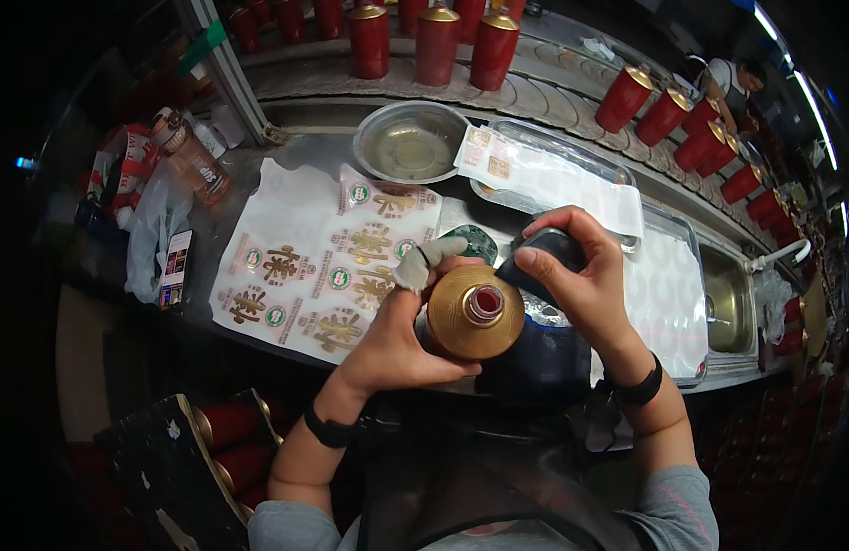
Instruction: Applying labels and cleaning liquor bottles on a production line.
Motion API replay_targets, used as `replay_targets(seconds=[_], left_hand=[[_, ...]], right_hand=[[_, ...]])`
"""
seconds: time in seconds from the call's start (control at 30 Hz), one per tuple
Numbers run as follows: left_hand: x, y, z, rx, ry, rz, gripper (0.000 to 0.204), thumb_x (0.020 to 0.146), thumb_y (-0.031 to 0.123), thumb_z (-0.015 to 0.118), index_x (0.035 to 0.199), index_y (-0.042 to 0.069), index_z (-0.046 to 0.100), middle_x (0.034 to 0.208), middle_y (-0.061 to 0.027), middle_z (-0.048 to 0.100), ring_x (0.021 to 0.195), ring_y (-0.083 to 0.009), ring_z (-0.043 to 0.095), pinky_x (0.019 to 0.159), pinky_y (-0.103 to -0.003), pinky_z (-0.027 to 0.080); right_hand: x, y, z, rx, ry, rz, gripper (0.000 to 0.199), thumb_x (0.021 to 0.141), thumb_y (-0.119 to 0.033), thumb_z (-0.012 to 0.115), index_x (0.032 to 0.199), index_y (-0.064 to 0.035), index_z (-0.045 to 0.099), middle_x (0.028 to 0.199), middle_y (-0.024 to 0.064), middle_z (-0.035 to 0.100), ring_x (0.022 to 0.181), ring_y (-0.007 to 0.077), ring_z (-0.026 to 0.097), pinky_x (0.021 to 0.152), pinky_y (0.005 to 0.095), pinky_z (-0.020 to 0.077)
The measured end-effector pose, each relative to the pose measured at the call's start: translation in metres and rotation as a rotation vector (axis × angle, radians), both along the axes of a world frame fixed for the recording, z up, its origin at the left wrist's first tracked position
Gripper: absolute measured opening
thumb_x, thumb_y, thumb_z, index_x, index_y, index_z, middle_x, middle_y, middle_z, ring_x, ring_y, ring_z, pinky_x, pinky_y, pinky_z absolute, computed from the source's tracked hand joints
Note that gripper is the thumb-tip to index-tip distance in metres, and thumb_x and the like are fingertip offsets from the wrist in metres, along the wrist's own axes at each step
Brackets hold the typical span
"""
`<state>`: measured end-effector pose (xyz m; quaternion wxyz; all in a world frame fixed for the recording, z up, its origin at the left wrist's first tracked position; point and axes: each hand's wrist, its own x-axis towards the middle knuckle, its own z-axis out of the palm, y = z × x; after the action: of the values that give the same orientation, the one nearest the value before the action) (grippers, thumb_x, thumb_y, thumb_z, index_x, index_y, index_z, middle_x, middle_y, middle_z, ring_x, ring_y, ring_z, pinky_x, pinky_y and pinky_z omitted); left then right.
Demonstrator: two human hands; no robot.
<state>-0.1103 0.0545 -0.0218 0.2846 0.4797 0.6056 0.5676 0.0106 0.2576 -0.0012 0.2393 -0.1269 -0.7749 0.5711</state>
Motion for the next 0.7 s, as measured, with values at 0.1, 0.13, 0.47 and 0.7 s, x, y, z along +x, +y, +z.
replay_targets(seconds=[0.1,0.13,0.47,0.7], left_hand=[[-0.005,0.000,0.001,-0.003,-0.110,-0.083,0.097,0.059,0.014,0.094,0.140,0.003,0.041,0.137,-0.0128,0.051,0.126,-0.0244,0.054,0.108,-0.034,0.041],[-0.001,0.000,-0.002,0.074,-0.091,-0.044,0.098,0.061,0.014,0.094,0.141,0.003,0.038,0.138,-0.0126,0.049,0.128,-0.0233,0.052,0.109,-0.034,0.040],[0.000,-0.004,-0.023,-0.037,-0.283,-0.049,0.106,0.060,0.022,0.096,0.146,-0.001,0.037,0.135,-0.0145,0.054,0.130,-0.0247,0.052,0.111,-0.037,0.038],[0.010,-0.007,-0.025,0.117,0.007,0.051,0.095,0.062,0.013,0.095,0.141,0.004,0.043,0.140,-0.0134,0.049,0.132,-0.0240,0.049,0.111,-0.037,0.041]], right_hand=[[-0.011,0.003,0.010,-0.036,0.003,0.107,0.026,0.083,-0.015,0.081,0.099,-0.0002,0.067,0.090,0.0033,0.067,0.084,0.0072,0.062,0.075,0.0232,0.0497],[-0.016,0.004,0.015,-0.012,0.014,0.217,0.026,0.083,-0.015,0.081,0.099,-0.0004,0.067,0.090,0.0032,0.068,0.085,0.0068,0.062,0.075,0.0228,0.0499],[-0.074,0.015,0.026,0.043,-0.144,0.513,0.027,0.079,-0.013,0.083,0.098,0.0002,0.070,0.088,0.0029,0.069,0.086,0.0079,0.062,0.079,0.0252,0.0506],[-0.038,0.015,0.023,0.040,-0.115,0.209,0.025,0.082,-0.016,0.082,0.093,-0.0019,0.065,0.089,0.0004,0.064,0.085,0.0063,0.058,0.077,0.0242,0.0484]])
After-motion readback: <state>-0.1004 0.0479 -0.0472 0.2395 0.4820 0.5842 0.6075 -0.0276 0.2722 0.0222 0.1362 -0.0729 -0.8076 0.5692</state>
